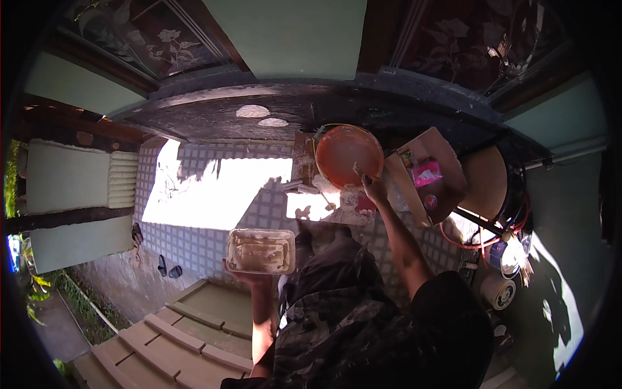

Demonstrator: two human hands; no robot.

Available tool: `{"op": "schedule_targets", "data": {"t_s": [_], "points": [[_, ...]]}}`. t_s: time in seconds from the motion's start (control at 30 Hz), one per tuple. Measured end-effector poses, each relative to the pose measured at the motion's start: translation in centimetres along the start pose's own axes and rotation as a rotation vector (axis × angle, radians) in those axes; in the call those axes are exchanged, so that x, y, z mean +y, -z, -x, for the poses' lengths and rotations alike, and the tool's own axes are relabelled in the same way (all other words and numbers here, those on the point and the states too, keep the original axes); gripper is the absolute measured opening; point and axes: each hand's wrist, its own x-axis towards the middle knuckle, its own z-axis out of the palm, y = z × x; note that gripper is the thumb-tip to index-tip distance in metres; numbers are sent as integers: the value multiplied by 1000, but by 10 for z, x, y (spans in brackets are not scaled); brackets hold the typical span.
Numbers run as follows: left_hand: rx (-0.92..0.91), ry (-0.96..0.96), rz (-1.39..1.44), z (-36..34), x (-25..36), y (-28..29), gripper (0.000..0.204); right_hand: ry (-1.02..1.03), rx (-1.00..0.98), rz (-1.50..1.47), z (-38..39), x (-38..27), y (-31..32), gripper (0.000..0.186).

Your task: Cleaning plastic containers with water and a brush in a bucket.

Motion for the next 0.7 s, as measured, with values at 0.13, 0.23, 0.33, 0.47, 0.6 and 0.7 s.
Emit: {"op": "schedule_targets", "data": {"t_s": [0.13,0.23,0.33,0.47,0.6,0.7], "points": [[-16,4,0,8,2,6,72,164,-170,-36,-8,0,9,41],[-7,4,-1,14,2,9,72,30,-223,264,-7,-7,12,39],[27,-7,-19,18,1,6,70,26,60,154,-7,-13,13,38],[39,31,-12,18,0,4,71,115,-179,176,-7,-13,11,36],[23,27,-21,11,-3,13,75,197,-118,352,-10,-8,7,31],[63,53,-5,6,-4,20,76,105,6,434,-13,-6,3,26]]}}
